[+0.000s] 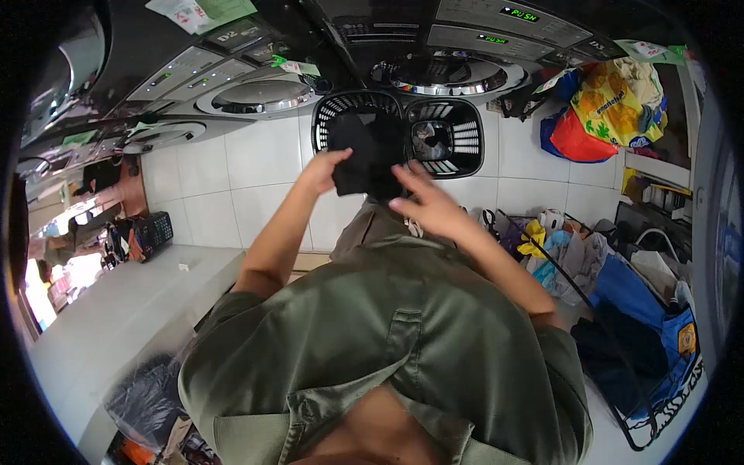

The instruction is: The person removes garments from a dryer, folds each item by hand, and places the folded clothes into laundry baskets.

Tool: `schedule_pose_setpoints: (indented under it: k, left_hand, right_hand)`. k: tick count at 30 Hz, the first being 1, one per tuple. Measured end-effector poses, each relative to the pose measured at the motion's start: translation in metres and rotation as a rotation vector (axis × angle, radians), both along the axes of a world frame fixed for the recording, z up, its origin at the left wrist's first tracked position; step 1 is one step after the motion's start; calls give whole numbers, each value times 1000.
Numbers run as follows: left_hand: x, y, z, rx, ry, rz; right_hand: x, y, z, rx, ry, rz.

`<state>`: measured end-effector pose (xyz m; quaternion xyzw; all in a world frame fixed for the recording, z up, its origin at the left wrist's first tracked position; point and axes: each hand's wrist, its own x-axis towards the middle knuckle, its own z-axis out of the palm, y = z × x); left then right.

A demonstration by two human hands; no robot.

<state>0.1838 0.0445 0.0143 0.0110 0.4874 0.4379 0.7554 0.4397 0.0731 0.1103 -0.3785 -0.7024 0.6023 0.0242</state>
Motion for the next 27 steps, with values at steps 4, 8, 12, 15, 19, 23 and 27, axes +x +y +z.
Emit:
schedule_pose_setpoints:
  k: [4, 8, 12, 15, 19, 23, 27]
  left_hand:
    - [-77, 0, -92, 33, 601, -266]
    - [-126, -7, -143, -351, 1459, -523]
    - [-80, 65, -9, 655, 1860, -67]
    - [-11, 135, 167, 1109, 1956, 126]
    - [27, 225, 304, 1583, 2202, 522]
    - [30, 288, 332, 1377, 2564, 454]
    - [26, 293, 318, 1394, 2523, 583]
  right_hand:
    - [54, 24, -1, 43, -78, -340]
    - [82, 54, 42, -103, -149, -561]
    - [91, 113, 107, 162, 105, -829]
    - [83, 176, 189, 563, 407, -932]
    - [35, 284, 289, 905, 727, -820]
    - [-20, 433, 301, 1527, 34, -768]
    - [-79, 469, 340, 1631, 124, -935]
